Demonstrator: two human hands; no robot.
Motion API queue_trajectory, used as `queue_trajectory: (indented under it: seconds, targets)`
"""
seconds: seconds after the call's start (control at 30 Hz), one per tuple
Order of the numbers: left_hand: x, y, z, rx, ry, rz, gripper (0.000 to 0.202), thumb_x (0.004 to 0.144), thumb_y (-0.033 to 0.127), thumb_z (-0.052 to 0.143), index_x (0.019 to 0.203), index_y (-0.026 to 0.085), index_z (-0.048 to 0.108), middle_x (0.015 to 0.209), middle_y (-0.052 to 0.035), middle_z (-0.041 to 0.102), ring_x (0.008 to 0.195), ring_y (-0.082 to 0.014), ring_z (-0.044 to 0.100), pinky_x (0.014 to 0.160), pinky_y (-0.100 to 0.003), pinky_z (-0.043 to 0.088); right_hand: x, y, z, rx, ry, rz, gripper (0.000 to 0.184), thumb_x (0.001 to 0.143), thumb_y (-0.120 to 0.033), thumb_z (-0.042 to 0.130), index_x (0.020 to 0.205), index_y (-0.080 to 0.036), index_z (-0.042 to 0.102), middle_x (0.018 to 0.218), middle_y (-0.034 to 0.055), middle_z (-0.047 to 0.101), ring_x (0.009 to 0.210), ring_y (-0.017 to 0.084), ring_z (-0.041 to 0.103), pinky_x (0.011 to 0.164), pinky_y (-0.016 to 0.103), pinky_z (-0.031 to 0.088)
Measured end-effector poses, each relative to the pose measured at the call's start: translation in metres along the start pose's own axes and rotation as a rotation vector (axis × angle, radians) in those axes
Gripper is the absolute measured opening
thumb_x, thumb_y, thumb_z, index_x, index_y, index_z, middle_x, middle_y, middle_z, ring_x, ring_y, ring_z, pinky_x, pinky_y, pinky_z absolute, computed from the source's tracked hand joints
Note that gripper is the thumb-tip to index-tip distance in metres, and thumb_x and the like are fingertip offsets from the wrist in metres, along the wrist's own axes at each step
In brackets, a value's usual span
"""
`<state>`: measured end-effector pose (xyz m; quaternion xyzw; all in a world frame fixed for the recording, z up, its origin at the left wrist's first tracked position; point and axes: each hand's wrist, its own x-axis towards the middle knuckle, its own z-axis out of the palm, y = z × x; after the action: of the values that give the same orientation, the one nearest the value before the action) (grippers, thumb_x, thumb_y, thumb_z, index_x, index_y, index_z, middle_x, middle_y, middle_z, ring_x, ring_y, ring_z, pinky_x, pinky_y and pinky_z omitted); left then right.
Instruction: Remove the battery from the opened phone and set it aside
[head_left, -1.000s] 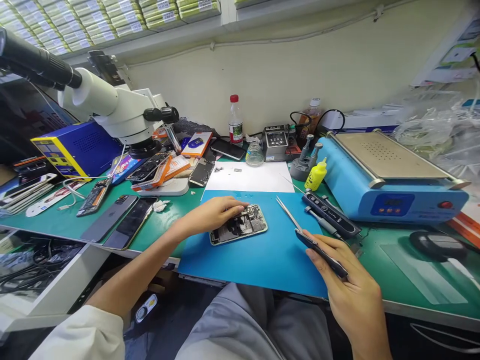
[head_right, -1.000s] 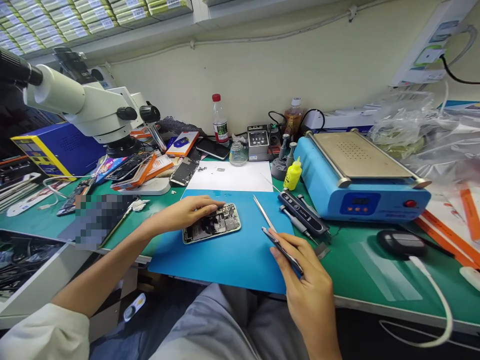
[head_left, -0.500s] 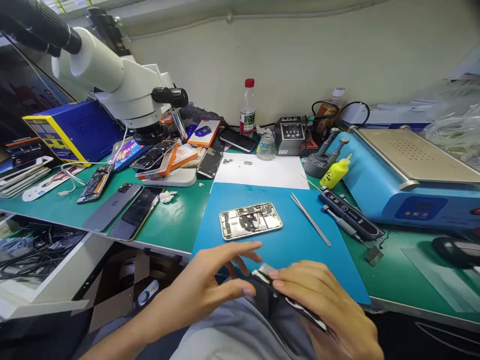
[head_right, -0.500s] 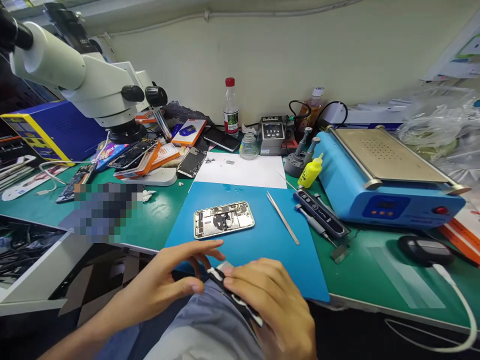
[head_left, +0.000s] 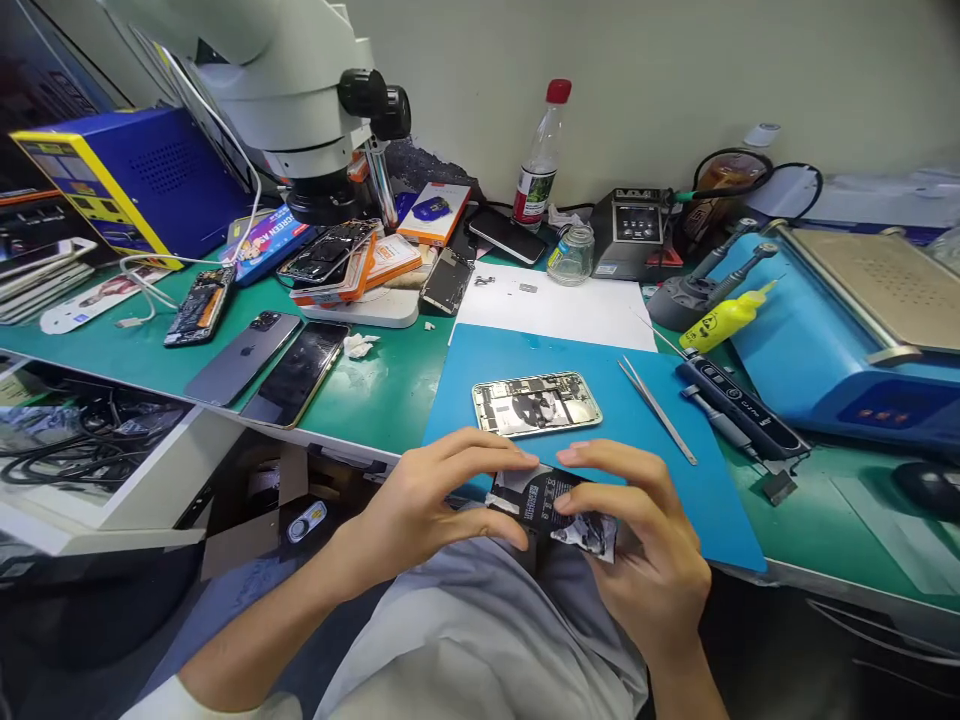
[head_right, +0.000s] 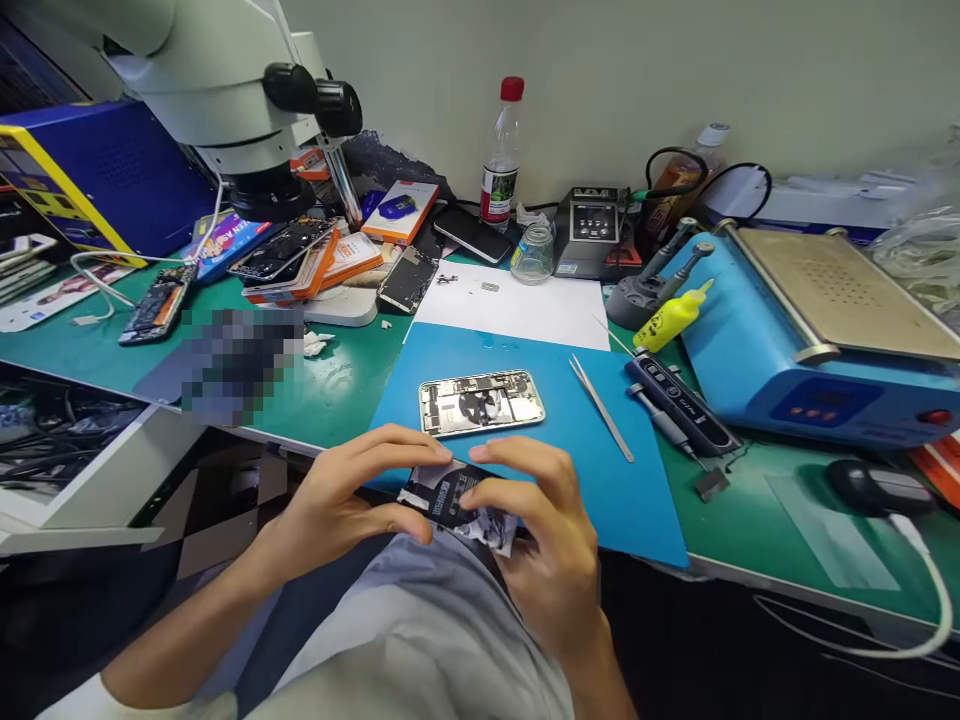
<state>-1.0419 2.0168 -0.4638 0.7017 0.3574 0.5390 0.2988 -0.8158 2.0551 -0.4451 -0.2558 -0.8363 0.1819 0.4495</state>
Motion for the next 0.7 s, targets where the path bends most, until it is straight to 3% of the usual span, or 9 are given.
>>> queue_trajectory:
  seconds: [0.1,0.3,0.4,0.53,0.6,0.7]
  targets:
    - [-0.002,-0.001,-0.001,0.122,0.041,0.122,0.053,0.082,0.03,0.087,0.128,0.012,0.068,0.121,-0.0141,0.078,0.12,-0.0187,0.073,0.107,-0.025,0.056,-0.001,0.002,0.004,0.063,0.01,0.102,0.029,0.089,0.001,0.071,0.106,-0.022,0.068,0.117,0.005,0.067,0.112,0.019,0.065,0.091,0.036,0.055]
    - [-0.01,-0.005,-0.009,0.047,0.028,0.063,0.05,0.08,0.029,0.089,0.122,0.016,0.068,0.129,-0.0146,0.075,0.127,-0.0212,0.07,0.109,-0.029,0.056,-0.002,0.001,0.015,0.147,0.036,0.193,0.028,0.088,-0.004,0.075,0.106,-0.024,0.069,0.113,0.0035,0.069,0.108,0.019,0.068,0.088,0.034,0.057]
    - [-0.016,-0.007,-0.015,0.022,-0.015,0.061,0.036,0.092,0.019,0.079,0.126,0.019,0.068,0.135,-0.0135,0.072,0.128,-0.0213,0.069,0.106,-0.032,0.059,-0.001,-0.004,0.02,0.163,0.055,0.228,0.026,0.09,-0.004,0.072,0.105,-0.025,0.07,0.112,0.0036,0.071,0.106,0.02,0.069,0.087,0.034,0.058]
    - [-0.026,-0.006,-0.017,0.13,0.123,0.193,0.026,0.1,0.005,0.063,0.12,0.017,0.074,0.129,-0.0114,0.074,0.113,-0.0171,0.075,0.094,-0.026,0.063,-0.001,-0.012,0.022,0.236,-0.003,0.217,0.026,0.091,-0.005,0.071,0.108,-0.024,0.07,0.112,0.0042,0.073,0.106,0.02,0.07,0.086,0.035,0.06]
    - [-0.031,-0.006,-0.016,0.226,0.188,0.285,0.028,0.1,0.006,0.063,0.123,0.017,0.074,0.124,-0.01,0.076,0.112,-0.0186,0.076,0.094,-0.029,0.065,-0.002,-0.017,0.018,0.249,-0.055,0.215,0.03,0.092,-0.002,0.066,0.112,-0.024,0.069,0.115,0.0046,0.072,0.111,0.021,0.069,0.089,0.036,0.061]
    - [-0.038,-0.007,-0.016,0.324,0.194,0.334,0.032,0.103,0.012,0.062,0.133,0.021,0.07,0.123,-0.0072,0.078,0.118,-0.0213,0.074,0.1,-0.036,0.065,-0.007,-0.023,0.005,0.143,-0.145,0.188,0.042,0.092,0.001,0.064,0.125,-0.024,0.068,0.129,0.0069,0.068,0.125,0.022,0.063,0.101,0.039,0.058]
